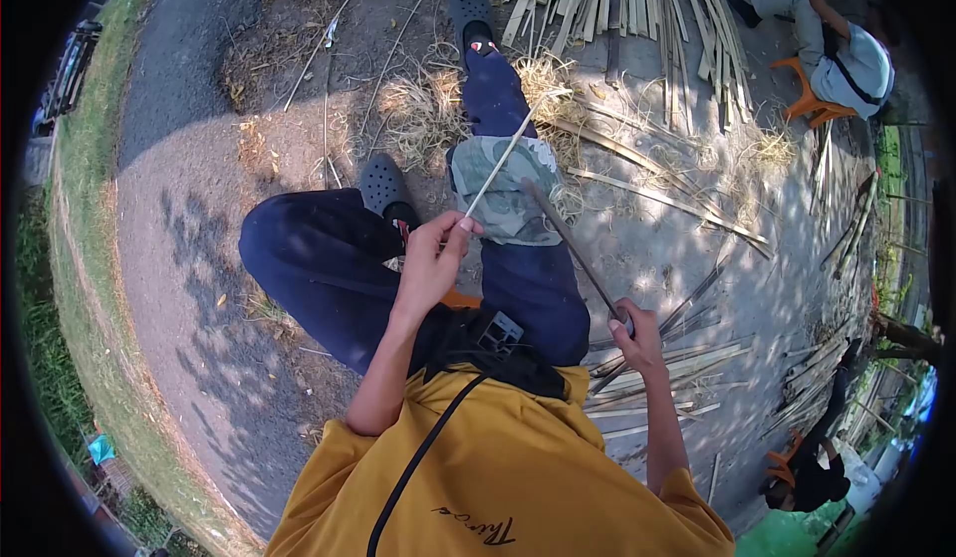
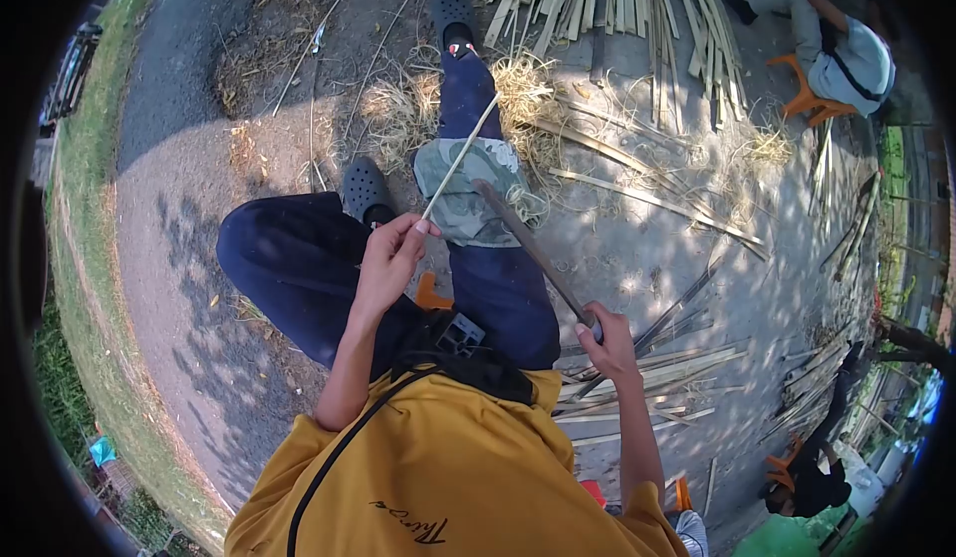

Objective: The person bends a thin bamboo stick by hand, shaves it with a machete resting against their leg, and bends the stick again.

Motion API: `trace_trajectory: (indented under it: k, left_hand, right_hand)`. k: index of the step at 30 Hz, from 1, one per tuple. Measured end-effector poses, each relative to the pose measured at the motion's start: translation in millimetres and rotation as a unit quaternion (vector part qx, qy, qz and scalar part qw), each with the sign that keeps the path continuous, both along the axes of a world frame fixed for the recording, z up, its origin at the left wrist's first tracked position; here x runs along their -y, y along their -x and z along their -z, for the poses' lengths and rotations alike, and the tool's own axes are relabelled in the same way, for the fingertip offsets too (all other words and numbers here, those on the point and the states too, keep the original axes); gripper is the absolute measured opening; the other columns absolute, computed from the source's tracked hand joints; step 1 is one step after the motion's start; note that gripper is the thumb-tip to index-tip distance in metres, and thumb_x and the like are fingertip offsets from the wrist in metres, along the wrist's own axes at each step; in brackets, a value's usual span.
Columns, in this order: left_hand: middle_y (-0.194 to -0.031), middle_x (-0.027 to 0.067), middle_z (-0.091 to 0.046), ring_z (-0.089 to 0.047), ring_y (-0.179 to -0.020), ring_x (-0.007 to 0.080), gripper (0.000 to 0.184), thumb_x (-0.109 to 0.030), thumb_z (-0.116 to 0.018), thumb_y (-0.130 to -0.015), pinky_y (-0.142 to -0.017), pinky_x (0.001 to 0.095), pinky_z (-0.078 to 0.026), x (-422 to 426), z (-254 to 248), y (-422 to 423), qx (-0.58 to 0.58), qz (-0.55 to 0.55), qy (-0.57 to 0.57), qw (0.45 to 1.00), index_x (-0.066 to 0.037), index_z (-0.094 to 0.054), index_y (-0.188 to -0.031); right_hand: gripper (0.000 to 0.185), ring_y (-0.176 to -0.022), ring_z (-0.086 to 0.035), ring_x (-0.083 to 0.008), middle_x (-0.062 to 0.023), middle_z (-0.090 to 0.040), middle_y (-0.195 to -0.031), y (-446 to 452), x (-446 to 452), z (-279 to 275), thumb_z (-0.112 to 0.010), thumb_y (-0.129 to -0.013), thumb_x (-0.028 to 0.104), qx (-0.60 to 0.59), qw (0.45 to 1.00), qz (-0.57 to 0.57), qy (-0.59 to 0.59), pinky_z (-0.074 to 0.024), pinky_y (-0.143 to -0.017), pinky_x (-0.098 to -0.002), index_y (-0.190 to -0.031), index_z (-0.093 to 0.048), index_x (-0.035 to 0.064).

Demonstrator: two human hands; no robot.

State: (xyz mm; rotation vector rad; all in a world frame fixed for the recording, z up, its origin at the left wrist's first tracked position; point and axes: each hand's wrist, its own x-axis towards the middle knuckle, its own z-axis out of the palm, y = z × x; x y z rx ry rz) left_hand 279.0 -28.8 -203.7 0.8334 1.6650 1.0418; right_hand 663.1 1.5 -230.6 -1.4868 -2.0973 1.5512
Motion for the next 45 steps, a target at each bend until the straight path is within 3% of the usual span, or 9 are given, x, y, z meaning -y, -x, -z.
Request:
trace_trajectory:
  k: [8, 12, 15, 21, 28, 30, 33, 35, 45]
  left_hand:
    - [-0.063, -0.0050, -0.047, -0.038, -0.060, 0.0031, 0.023, -0.014, -0.056, -0.108, -0.053, 0.0268, -0.028, -6, -7, -21, -0.015, 0.027, -0.016, 0.999, 0.001, -0.071, -0.099]
    - [-0.068, -0.0080, -0.041, -0.035, -0.063, 0.0024, 0.028, -0.020, -0.054, -0.110, -0.056, 0.0242, -0.027, -13, -3, -31, -0.014, 0.047, 0.004, 0.999, -0.001, -0.072, -0.099]
    - [-0.067, -0.0081, -0.040, -0.035, -0.063, 0.0025, 0.028, -0.020, -0.054, -0.110, -0.056, 0.0253, -0.027, -15, 1, -32, -0.028, 0.038, -0.010, 0.999, -0.001, -0.071, -0.099]
    - [-0.066, -0.0077, -0.042, -0.036, -0.062, 0.0025, 0.027, -0.019, -0.053, -0.110, -0.056, 0.0249, -0.029, -15, 11, -30, -0.008, 0.040, 0.003, 0.999, -0.001, -0.071, -0.099]
    - [-0.065, -0.0050, -0.046, -0.038, -0.060, 0.0029, 0.023, -0.014, -0.056, -0.108, -0.053, 0.0256, -0.031, -18, 15, -29, -0.070, 0.022, -0.016, 0.997, 0.000, -0.072, -0.099]
    - [-0.064, 0.0018, -0.056, -0.046, -0.059, 0.0044, 0.020, -0.010, -0.058, -0.106, -0.052, 0.0287, -0.036, -18, 13, -33, -0.082, 0.013, 0.002, 0.997, 0.002, -0.072, -0.099]
    - [-0.069, 0.0131, -0.067, -0.060, -0.057, 0.0128, 0.016, -0.007, -0.061, -0.103, -0.053, 0.0326, -0.042, -24, 13, -39, -0.146, -0.017, -0.053, 0.988, 0.004, -0.071, -0.099]
    - [-0.081, 0.0261, -0.070, -0.071, -0.076, 0.0445, 0.015, -0.010, -0.061, -0.100, -0.064, 0.0489, -0.053, -26, 9, -38, -0.190, 0.008, 0.009, 0.982, 0.001, -0.071, -0.101]
    - [-0.085, 0.0260, -0.071, -0.069, -0.081, 0.0473, 0.014, -0.009, -0.061, -0.098, -0.069, 0.0527, -0.052, -28, 3, -36, -0.241, 0.003, 0.012, 0.970, -0.001, -0.072, -0.099]
  right_hand:
    - [0.030, -0.056, -0.058, -0.0266, -0.0124, -0.059, -0.067, 61, -30, -22, -0.069, -0.092, 0.024, -0.064, 0.984, 0.086, -0.145, -0.0441, -0.057, -0.0379, -0.109, -0.060, 0.0008]
    - [0.031, -0.056, -0.057, -0.0196, -0.0087, -0.058, -0.066, 113, -55, -36, -0.069, -0.093, 0.030, -0.092, 0.985, 0.064, -0.134, -0.0436, -0.057, -0.0339, -0.103, -0.061, 0.0014]
    - [0.037, -0.067, -0.066, -0.0422, -0.0191, -0.065, -0.073, 139, -69, -37, -0.072, -0.093, 0.036, -0.027, 0.984, -0.009, -0.174, -0.0481, -0.062, -0.0479, -0.109, -0.065, 0.0037]
    - [0.049, -0.070, -0.070, -0.0410, -0.0196, -0.070, -0.075, 159, -92, -14, -0.071, -0.094, 0.054, 0.014, 0.974, -0.074, -0.212, -0.0528, -0.061, -0.0490, -0.103, -0.065, 0.0058]
    - [0.052, -0.065, -0.070, -0.0416, -0.0188, -0.067, -0.068, 166, -103, -9, -0.069, -0.093, 0.059, 0.047, 0.967, -0.106, -0.225, -0.0542, -0.059, -0.0502, -0.100, -0.065, 0.0076]
    - [0.050, -0.064, -0.070, -0.0410, -0.0175, -0.067, -0.067, 167, -100, -8, -0.070, -0.093, 0.057, 0.043, 0.969, -0.107, -0.219, -0.0544, -0.058, -0.0495, -0.098, -0.064, 0.0077]
    - [0.046, -0.064, -0.069, -0.0401, -0.0185, -0.068, -0.069, 167, -101, -6, -0.073, -0.091, 0.055, 0.032, 0.966, -0.102, -0.235, -0.0524, -0.057, -0.0484, -0.101, -0.067, 0.0100]
    - [0.047, -0.063, -0.069, -0.0399, -0.0182, -0.067, -0.068, 170, -102, -6, -0.073, -0.091, 0.055, 0.030, 0.959, -0.118, -0.256, -0.0523, -0.056, -0.0483, -0.100, -0.067, 0.0094]
    - [0.048, -0.061, -0.069, -0.0401, -0.0189, -0.066, -0.063, 182, -94, -10, -0.071, -0.092, 0.055, 0.062, 0.956, -0.118, -0.261, -0.0539, -0.057, -0.0498, -0.098, -0.066, 0.0069]
